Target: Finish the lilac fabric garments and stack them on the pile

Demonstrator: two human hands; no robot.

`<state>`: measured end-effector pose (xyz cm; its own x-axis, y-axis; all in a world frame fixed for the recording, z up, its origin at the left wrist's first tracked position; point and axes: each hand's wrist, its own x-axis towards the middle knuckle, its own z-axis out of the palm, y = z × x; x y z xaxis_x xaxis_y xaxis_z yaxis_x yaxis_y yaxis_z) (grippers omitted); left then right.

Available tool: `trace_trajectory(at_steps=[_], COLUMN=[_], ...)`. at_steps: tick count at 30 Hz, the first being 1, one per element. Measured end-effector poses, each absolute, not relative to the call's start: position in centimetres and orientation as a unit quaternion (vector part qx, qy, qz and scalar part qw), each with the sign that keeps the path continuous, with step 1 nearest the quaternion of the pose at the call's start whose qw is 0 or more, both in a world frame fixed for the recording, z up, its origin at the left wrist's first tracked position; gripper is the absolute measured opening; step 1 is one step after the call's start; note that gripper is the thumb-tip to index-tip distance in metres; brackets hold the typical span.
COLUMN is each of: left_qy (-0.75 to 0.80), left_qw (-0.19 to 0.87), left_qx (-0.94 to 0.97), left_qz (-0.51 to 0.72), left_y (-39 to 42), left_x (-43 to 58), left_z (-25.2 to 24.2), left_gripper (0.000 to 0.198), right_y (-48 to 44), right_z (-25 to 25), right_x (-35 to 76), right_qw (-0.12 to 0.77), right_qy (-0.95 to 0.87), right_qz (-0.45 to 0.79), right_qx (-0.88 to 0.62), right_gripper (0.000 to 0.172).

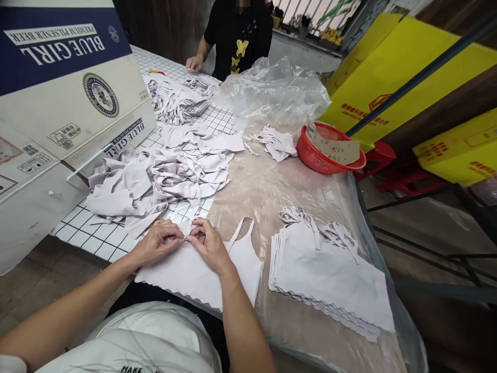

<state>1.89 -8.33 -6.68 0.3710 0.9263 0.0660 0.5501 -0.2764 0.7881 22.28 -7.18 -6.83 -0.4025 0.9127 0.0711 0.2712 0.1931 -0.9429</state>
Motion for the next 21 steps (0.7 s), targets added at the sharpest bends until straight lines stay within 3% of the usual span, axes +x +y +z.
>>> trace_trajectory(at_steps=[4,8,13,21], left_qy=[0.492,0.483,0.478,0.474], left_qw=[0.35,0.355,0.346,0.323], left_qx=[0.753,0.757,0.765,0.782], left_qz=[0.262,0.262,0.26,0.245], left_y=[-8.3,-8.3,-8.4,-8.6], left_x=[1.9,1.8,1.8,1.9], left_z=[-6.4,-6.4,-6.6,-6.5], left_gripper=[0.025,0.024,0.023,0.016], right_y=[-7.2,-7.0,-6.9,-7.0], right_z=[-6.9,-6.4,-5.9,-5.5], right_x=[22.2,22.2,22.5,22.6], right_qw=[0.359,0.267,0.218,0.232], right_qy=[-0.773,-0.841,-0.842,-0.819], right_qz=[0.327,0.252,0.253,0.314], right_qx=[-0.409,-0.399,-0.424,-0.42], right_gripper=[0.03,0.025,0.007,0.007])
